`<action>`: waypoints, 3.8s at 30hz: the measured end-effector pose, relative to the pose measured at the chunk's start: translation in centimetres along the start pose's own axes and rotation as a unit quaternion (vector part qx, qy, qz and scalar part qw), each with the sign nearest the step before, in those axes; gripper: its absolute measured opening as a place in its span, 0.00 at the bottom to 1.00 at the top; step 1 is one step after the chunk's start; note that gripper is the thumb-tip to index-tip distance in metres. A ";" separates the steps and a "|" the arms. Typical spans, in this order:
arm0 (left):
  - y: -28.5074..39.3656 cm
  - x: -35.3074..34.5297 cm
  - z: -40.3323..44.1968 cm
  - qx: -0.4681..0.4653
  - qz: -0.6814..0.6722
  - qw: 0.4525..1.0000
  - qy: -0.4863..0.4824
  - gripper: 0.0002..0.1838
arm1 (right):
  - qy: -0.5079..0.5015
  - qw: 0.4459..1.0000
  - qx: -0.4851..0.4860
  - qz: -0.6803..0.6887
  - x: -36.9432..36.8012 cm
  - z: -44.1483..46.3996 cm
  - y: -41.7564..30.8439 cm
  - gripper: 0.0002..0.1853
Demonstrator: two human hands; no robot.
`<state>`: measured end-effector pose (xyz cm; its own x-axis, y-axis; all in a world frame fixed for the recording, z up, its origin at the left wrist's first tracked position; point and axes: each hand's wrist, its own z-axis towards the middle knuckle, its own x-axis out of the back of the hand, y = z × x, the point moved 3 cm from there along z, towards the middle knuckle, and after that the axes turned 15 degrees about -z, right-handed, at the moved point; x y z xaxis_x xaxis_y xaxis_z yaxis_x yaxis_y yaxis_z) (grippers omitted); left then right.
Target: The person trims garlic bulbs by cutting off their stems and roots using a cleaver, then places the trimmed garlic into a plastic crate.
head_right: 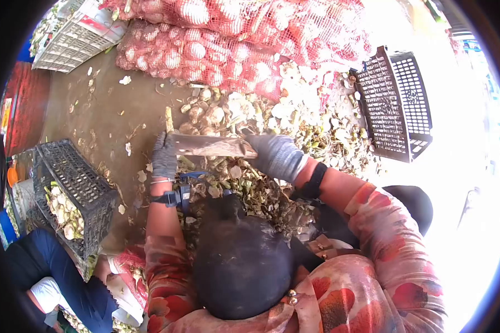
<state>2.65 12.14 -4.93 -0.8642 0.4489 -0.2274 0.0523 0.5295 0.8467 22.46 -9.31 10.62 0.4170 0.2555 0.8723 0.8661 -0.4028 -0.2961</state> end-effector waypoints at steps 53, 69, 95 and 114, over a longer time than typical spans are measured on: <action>-0.4 -10.0 -11.1 -0.240 0.107 0.958 -0.114 0.37 | 0.019 0.996 0.022 -0.081 -0.5 -3.2 0.0 0.12; 15.0 4.7 -26.2 -0.336 0.205 0.893 0.218 0.29 | 0.038 0.987 -0.090 -0.125 -3.7 -3.0 5.8 0.19; 2.6 6.3 -3.9 -0.133 0.449 0.883 -0.044 0.15 | -0.002 0.997 -0.068 -0.032 -2.1 -3.2 1.5 0.12; 15.4 15.8 -10.1 -0.159 -0.552 0.817 -0.042 0.35 | -0.001 0.998 -0.063 -0.013 -2.1 -3.5 2.3 0.17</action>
<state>-15.28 20.15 9.32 -0.2587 -0.1221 -0.9582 -0.8804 0.4379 0.1819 22.65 -13.85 9.51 0.3947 0.2685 0.8787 0.8350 -0.5038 -0.2211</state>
